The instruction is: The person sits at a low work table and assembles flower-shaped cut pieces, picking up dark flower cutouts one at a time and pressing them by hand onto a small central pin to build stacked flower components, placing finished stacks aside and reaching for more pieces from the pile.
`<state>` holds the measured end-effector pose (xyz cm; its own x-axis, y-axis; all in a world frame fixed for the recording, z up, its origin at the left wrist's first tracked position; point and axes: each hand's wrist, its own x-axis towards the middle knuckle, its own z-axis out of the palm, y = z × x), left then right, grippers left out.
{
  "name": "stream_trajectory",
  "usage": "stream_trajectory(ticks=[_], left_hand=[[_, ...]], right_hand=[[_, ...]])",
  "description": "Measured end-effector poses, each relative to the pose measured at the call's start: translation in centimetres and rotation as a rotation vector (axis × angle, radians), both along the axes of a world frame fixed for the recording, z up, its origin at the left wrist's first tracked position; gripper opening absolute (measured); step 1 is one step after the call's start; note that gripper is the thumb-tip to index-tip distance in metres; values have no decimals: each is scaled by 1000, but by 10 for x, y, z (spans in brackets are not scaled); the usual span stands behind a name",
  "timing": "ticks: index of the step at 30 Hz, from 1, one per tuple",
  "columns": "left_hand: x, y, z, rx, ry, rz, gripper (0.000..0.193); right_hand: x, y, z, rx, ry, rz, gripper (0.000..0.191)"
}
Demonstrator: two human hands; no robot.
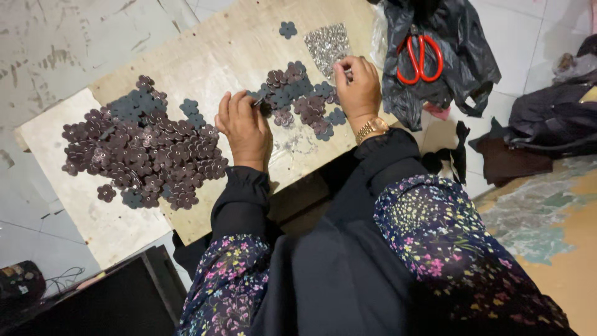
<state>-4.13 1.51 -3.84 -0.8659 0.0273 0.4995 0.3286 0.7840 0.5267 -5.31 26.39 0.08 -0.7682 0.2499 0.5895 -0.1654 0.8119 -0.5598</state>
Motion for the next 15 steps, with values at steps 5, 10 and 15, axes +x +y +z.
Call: stream_trajectory(ticks=[5,10,15], left_hand=[[4,-1,1,19,-8,-9,24],[6,-6,4,53,12,-42,26],[4,-9,6,71,31,-47,23]], right_hand=[[1,-1,-2,30,27,-6,10],[2,-5,-4,13,23,-17,10],[0,-8,-3,-8,12,-38,10]])
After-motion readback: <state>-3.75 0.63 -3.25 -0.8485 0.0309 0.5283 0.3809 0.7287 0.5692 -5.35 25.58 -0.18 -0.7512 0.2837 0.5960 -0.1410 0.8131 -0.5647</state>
